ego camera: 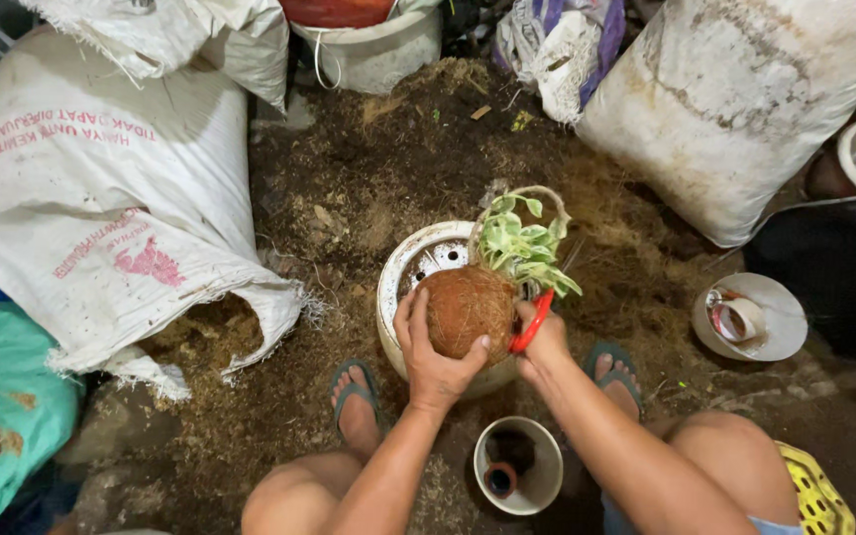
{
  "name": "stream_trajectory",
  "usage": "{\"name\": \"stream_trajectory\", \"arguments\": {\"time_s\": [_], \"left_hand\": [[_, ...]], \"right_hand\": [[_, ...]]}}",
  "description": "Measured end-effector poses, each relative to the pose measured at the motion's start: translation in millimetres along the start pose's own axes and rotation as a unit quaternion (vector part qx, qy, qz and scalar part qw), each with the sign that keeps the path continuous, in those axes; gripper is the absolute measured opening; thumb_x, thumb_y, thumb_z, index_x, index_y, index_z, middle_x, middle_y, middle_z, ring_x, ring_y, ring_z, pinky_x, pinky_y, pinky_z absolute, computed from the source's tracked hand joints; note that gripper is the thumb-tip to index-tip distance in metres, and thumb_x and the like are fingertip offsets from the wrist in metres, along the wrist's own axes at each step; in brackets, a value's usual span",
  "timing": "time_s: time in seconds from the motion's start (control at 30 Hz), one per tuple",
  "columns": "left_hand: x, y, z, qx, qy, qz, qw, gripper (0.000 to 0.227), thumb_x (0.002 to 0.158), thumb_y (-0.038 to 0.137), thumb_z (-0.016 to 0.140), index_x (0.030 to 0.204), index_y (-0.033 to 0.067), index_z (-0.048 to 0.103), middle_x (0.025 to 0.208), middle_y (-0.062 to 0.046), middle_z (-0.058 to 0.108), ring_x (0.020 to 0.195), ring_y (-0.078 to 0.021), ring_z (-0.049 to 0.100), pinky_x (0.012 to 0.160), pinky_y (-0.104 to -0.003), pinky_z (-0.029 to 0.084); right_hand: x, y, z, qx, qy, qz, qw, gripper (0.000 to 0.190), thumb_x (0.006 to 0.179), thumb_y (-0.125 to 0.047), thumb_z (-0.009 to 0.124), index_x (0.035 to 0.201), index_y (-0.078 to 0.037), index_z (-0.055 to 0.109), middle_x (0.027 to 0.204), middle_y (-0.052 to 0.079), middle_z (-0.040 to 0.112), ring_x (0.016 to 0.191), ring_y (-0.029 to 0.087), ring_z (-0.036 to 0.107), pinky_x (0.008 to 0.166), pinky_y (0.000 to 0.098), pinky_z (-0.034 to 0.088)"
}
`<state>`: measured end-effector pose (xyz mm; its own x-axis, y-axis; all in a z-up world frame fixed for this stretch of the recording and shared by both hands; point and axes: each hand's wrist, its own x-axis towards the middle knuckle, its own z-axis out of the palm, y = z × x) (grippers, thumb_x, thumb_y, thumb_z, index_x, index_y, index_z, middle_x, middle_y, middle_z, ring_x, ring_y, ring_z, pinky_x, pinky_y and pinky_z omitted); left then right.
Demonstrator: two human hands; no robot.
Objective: The person trims the fibrous husk of a coconut shell planter containing a small plant using red-handled scissors. The person rotates the coconut and cuts away excess fibers to shape the planter.
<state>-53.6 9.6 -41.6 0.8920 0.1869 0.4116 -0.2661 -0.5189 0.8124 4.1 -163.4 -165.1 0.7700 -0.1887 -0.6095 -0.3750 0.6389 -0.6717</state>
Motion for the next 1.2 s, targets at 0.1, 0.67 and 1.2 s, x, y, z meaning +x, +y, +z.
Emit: {"name": "stream_trajectory", "arguments": {"time_s": [0.1,0.67,1.2], "left_hand": [[-3.7,-7.6,0.7,0.048,0.003,0.043,0.998,0.104,0.065,0.037,0.09,0.152,0.0063,0.043,0.151,-0.028,0.036,0.141,-0.0466,0.04,0.117,-0.052,0.038],[41.3,34.9,-1.4,0.21,-0.222,0.003,0.952,0.085,0.08,0.056,0.073,0.146,0.0075,0.052,0.152,-0.023,0.038,0.145,-0.0436,0.028,0.119,-0.063,0.021],[62.1,54.5,-10.7,0.256,-0.396,-0.066,0.879,0.111,0.07,0.051,0.085,0.156,0.0092,0.03,0.16,-0.031,0.016,0.149,-0.0466,0.016,0.115,-0.064,0.021]], "right_hand": [[-1.9,6.3,3.2,0.055,-0.017,-0.036,0.998,0.012,0.093,-0.007,0.064,0.103,-0.002,0.064,0.092,0.01,0.069,0.082,0.022,0.069,0.077,0.0371,0.058],[-131.3,-123.2,-65.1,-0.335,-0.018,-0.157,0.929,0.024,0.096,-0.03,0.065,0.1,-0.007,0.058,0.08,0.003,0.063,0.062,0.015,0.06,0.056,0.0309,0.051],[-142.7,-147.5,-39.8,-0.551,-0.14,0.091,0.817,0.059,0.093,-0.057,0.055,0.09,0.002,0.064,0.057,0.005,0.052,0.046,0.017,0.05,0.044,0.0334,0.044]]}}
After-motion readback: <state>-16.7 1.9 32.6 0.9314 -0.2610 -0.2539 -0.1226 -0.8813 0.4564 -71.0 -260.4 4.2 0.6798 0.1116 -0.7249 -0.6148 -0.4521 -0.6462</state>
